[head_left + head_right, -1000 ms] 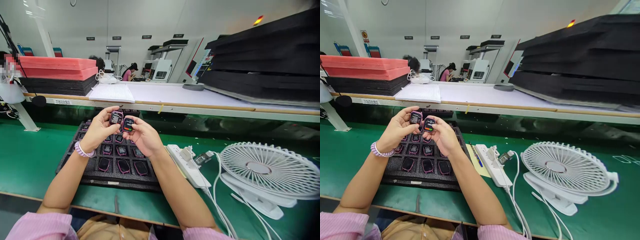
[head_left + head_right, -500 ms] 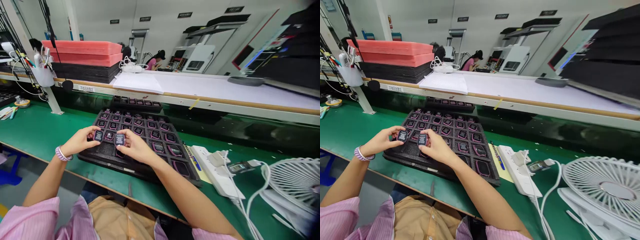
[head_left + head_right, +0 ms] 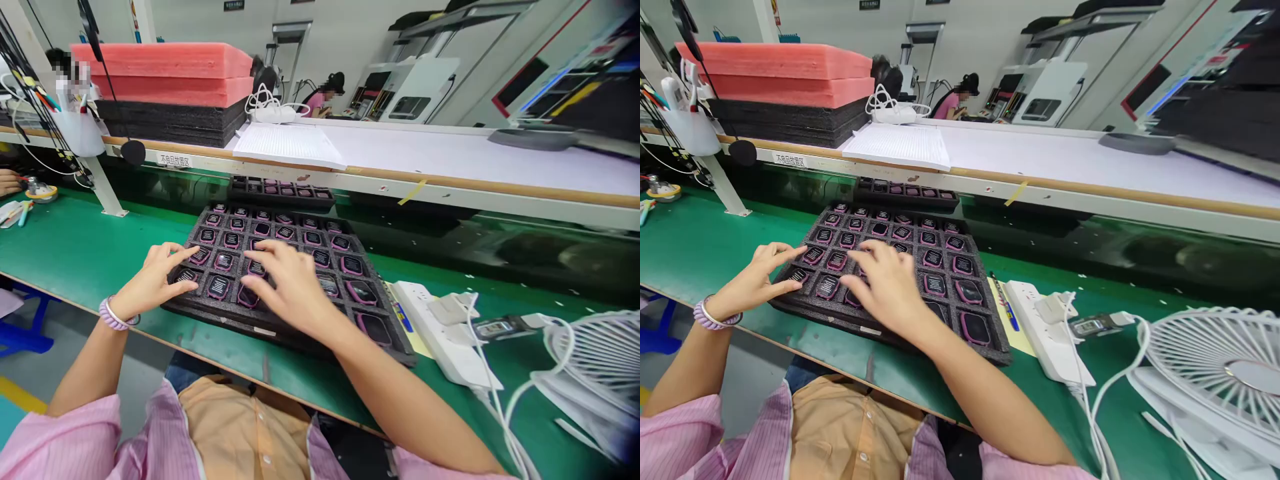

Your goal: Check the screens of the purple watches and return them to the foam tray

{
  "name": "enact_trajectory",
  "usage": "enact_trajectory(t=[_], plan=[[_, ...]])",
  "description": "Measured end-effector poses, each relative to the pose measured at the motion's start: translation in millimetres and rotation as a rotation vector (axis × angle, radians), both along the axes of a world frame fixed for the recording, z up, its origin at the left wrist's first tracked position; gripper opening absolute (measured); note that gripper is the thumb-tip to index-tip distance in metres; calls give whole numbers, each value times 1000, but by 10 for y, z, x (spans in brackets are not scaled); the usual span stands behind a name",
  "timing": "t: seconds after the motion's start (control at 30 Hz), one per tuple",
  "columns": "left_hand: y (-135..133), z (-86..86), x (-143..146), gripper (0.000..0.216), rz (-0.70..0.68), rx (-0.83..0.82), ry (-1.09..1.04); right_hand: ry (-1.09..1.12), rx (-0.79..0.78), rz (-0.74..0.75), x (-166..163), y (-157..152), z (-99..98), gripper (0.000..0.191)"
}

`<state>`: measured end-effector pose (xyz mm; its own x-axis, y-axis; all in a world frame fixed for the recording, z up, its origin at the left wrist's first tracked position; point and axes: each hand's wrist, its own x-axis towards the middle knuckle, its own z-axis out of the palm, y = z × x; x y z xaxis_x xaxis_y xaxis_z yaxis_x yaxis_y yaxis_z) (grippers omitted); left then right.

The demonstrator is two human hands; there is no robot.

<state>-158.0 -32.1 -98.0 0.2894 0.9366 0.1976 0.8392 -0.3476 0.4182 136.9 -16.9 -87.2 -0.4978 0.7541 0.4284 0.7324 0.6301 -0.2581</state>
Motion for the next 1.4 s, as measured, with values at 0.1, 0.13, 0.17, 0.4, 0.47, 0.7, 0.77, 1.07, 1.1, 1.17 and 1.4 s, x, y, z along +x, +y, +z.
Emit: enact_trajectory(t=[0.1,0.13,0.17,0.4,0.47,0.7,0.77,1.07,1.1,1.17,1.4], plan=[[-40,71,466,38,-86,61,12,-78,53,-141,372,-1,153,11],[-44,74,644,33,-103,50,52,-158,37,-187,449,-17,175,7],[-43,69,816,32,-114,34,119,-250,10,-223,497,-41,175,12],[39,32,1414,44,-69,43,471,-534,-92,-251,422,-247,-157,22],[46,70,1417,37,-118,10,427,-439,-127,-220,420,-261,-221,19],[173,357,1333,20,-230,-8,-215,36,-445,71,527,-90,-210,22],[265,531,1344,23,-294,-32,-618,335,-555,192,561,5,-31,17],[674,1002,1768,58,-325,-342,-1488,1459,-620,407,563,333,762,59],[705,964,1794,57,-300,-368,-1514,1469,-653,376,569,387,707,60],[745,870,1815,55,-244,-417,-1524,1465,-757,317,594,484,567,58],[760,747,1799,46,-201,-370,-1336,1404,-787,379,671,476,441,51]])
